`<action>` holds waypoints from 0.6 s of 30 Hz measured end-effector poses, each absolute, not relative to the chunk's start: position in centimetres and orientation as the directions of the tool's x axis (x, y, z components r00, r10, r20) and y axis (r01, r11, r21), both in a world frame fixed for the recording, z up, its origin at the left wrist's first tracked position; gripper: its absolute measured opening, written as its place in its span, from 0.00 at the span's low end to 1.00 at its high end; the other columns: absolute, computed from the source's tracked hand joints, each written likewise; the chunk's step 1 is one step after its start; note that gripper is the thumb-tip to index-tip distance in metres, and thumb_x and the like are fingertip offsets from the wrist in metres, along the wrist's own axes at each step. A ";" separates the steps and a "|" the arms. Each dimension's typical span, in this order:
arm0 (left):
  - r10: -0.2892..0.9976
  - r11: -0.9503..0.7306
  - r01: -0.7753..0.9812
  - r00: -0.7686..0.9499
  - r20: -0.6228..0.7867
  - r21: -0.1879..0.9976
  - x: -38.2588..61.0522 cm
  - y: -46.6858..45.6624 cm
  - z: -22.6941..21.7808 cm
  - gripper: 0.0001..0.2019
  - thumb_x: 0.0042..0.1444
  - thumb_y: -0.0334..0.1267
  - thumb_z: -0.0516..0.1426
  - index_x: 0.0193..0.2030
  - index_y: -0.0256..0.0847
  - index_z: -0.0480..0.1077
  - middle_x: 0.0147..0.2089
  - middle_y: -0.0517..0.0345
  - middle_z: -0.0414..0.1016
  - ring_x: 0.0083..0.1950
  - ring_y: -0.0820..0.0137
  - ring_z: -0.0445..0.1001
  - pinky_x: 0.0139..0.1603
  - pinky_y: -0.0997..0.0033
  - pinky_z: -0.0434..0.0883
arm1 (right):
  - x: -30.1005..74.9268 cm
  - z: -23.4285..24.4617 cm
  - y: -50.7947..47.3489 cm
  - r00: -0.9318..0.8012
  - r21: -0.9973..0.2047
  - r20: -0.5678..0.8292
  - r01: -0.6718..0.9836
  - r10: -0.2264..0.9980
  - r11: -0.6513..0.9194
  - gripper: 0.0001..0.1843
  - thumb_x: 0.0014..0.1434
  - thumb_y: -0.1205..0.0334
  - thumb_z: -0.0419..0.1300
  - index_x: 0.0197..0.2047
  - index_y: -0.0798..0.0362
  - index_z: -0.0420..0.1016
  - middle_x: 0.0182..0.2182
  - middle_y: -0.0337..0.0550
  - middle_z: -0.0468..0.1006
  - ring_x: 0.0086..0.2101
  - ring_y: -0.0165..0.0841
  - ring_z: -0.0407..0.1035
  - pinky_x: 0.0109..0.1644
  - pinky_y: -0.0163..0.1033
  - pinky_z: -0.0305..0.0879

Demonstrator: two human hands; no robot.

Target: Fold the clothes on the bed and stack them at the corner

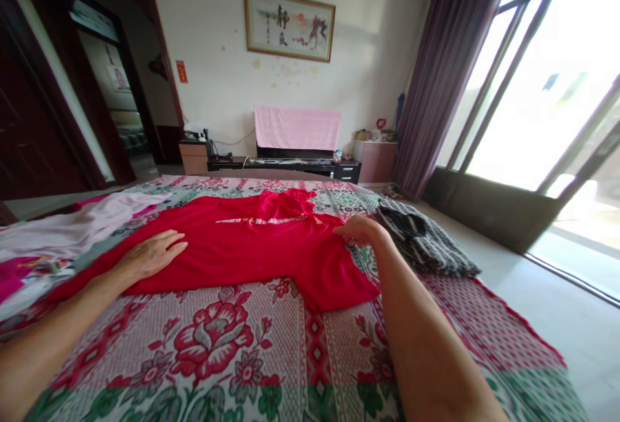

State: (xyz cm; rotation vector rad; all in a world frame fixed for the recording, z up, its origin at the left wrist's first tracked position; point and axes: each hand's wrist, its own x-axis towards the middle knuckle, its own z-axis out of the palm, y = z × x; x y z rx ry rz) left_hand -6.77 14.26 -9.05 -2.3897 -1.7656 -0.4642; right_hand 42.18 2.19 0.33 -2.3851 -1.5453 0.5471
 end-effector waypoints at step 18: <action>0.892 -0.312 0.950 0.284 0.352 0.024 -6.8 14.1 -9.0 0.28 0.56 0.52 0.44 0.56 0.41 0.70 0.62 0.51 0.68 0.64 0.64 0.64 0.65 0.68 0.58 | 44.6 1.3 0.8 0.358 -0.223 -0.369 0.862 0.858 -0.456 0.09 0.42 0.63 0.66 0.17 0.57 0.72 0.14 0.41 0.70 0.19 0.30 0.66 0.23 0.34 0.62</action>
